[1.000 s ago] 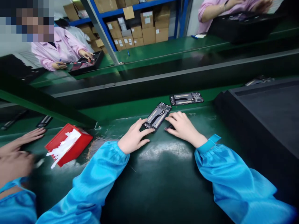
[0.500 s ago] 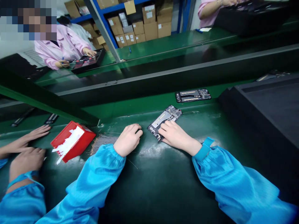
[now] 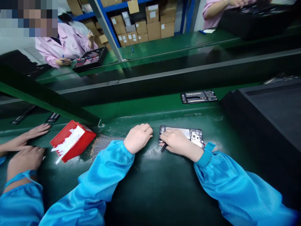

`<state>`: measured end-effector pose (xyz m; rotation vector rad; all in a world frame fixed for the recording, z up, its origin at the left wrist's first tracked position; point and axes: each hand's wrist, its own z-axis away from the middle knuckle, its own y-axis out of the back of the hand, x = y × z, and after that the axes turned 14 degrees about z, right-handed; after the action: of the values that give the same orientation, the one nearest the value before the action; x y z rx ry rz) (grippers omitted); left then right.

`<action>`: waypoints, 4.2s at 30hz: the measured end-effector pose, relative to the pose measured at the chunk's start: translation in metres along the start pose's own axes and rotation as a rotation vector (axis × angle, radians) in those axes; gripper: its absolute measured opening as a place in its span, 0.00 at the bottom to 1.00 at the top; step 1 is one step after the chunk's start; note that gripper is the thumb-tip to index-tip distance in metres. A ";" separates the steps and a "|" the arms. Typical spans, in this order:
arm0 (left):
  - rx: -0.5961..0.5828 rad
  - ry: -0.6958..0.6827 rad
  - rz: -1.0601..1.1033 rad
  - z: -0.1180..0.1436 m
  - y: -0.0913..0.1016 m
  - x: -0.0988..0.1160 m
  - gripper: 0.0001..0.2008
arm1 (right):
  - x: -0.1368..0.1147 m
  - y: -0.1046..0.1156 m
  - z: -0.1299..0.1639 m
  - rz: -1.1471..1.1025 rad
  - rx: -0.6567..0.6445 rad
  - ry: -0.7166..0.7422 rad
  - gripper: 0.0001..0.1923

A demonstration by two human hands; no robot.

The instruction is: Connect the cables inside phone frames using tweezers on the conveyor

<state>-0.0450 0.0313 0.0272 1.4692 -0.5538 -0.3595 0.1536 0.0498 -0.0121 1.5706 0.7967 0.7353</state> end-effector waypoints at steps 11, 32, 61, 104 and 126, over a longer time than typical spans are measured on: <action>-0.014 0.041 0.006 0.021 0.008 -0.022 0.10 | 0.006 0.019 0.000 -0.464 0.370 -0.231 0.04; 0.258 0.013 0.425 -0.001 -0.039 0.015 0.11 | 0.005 0.009 0.002 -0.677 0.336 -0.505 0.03; 0.241 -0.034 0.225 0.002 -0.038 0.019 0.12 | 0.005 0.013 0.004 -0.735 0.277 -0.467 0.02; 0.154 0.061 0.351 -0.002 -0.034 0.017 0.08 | 0.000 0.005 0.007 -0.618 0.338 -0.279 0.03; 0.107 -0.417 0.135 -0.002 -0.025 0.033 0.13 | 0.041 0.008 0.094 -0.207 0.500 -0.832 0.03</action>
<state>-0.0136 0.0129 0.0066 1.4562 -1.0141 -0.5404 0.2540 0.0295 -0.0159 1.9728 0.5067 -0.3138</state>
